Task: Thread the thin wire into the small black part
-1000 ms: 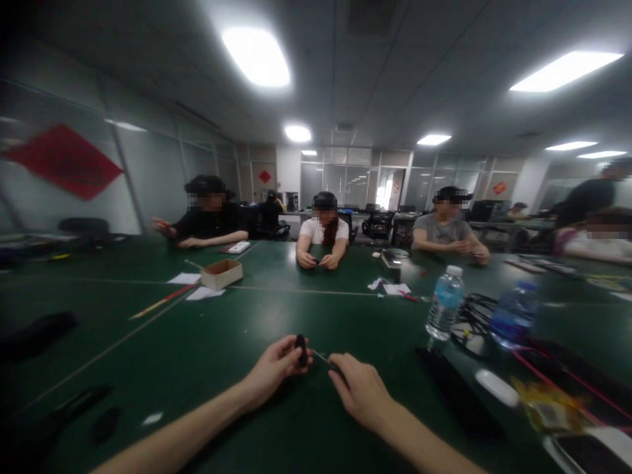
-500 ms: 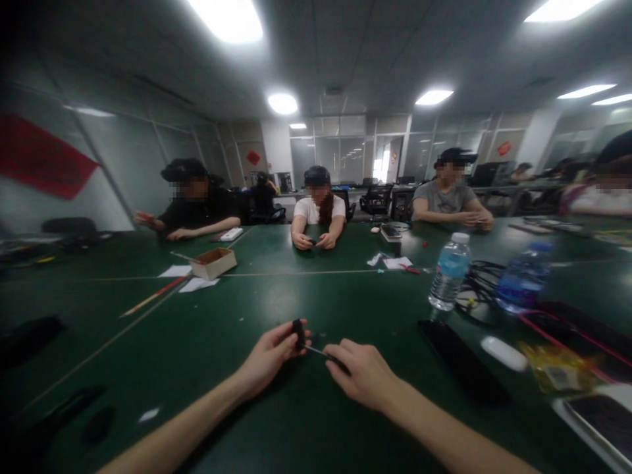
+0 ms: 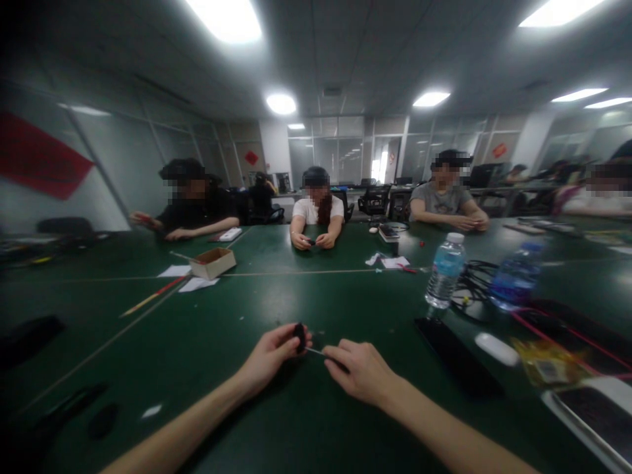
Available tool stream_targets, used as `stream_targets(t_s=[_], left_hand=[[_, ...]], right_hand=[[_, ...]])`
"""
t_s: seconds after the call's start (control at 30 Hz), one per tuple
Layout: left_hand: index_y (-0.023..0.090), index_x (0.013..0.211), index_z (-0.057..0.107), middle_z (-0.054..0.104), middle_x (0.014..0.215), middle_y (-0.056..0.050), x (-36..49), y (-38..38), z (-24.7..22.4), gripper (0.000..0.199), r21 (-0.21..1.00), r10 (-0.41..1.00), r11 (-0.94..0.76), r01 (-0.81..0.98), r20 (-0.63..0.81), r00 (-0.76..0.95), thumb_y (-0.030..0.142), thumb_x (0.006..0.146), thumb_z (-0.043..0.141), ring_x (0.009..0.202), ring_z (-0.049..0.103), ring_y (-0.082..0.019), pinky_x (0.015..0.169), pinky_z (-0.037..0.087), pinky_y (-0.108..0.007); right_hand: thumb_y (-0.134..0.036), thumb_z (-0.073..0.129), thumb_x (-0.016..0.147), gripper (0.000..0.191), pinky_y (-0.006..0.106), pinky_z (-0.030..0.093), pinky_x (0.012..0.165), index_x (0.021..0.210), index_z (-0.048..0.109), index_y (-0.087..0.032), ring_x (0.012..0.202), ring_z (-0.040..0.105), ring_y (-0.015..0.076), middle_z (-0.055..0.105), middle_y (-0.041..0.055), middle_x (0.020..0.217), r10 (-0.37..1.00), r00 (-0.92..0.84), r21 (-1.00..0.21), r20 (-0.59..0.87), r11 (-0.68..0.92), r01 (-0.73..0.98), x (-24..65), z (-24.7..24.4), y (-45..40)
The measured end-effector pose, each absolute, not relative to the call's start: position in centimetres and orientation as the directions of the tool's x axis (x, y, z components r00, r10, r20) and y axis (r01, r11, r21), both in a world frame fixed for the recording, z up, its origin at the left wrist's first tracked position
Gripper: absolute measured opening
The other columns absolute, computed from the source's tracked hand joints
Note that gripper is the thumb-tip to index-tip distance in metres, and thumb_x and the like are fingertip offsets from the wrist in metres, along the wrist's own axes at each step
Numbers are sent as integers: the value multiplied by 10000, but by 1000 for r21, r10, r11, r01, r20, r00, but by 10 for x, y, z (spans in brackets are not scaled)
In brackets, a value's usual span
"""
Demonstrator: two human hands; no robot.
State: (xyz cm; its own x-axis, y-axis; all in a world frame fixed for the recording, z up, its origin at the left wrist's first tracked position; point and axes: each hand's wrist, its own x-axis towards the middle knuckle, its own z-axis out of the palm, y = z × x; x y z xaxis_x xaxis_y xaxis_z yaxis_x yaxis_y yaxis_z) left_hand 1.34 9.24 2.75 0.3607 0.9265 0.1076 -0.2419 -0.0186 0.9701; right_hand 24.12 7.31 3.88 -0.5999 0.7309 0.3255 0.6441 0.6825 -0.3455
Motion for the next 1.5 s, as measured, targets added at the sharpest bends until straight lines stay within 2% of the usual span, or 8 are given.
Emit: stream_targets(t_s=[0.17,0.4,0.6,0.77,0.97,1.5], left_hand=[[131,1054,598,632,1032,-124,14,91,31,331,974,922,-26,-226,111,371,322,784,591,922,592,-210,832,439,-335],[120,1048,596,627,1026,-130,13,91,32,368,974,919,48,-221,44,393,367,776,596,868,602,-200,803,467,-345],[110,1048,589,630,1003,-131,12,89,31,361,973,918,59,-223,35,396,353,782,594,853,610,-196,808,476,-352],[103,1013,600,635,976,-125,17,88,27,371,959,944,86,-270,8,328,378,763,612,840,617,-189,823,482,-358],[103,995,598,632,966,-118,21,87,25,343,950,964,55,-307,30,265,368,778,599,864,612,-188,860,475,-373],[100,979,582,626,959,-117,19,87,24,311,962,957,26,-272,55,285,360,809,560,852,615,-194,833,486,-370]], right_hand=[[-322,398,901,303,256,415,660,1131,573,-233,712,546,139,592,51,839,718,-619,-365,319,696,619,243,38,74],[-323,390,908,302,254,425,674,1132,566,-222,733,557,143,604,53,866,714,-643,-427,275,690,584,245,40,74],[-297,377,913,288,260,422,682,1129,550,-217,748,564,145,610,47,878,706,-655,-402,270,701,589,245,39,73],[-284,373,915,257,268,431,706,1081,554,-205,767,572,149,614,43,897,735,-625,-411,261,671,617,240,40,72],[-297,357,925,250,264,439,709,1055,553,-213,760,574,142,615,26,908,783,-568,-479,253,612,629,236,37,71],[-293,337,934,265,259,433,697,1057,550,-193,742,568,137,614,36,900,778,-566,-477,274,621,623,236,36,71]])
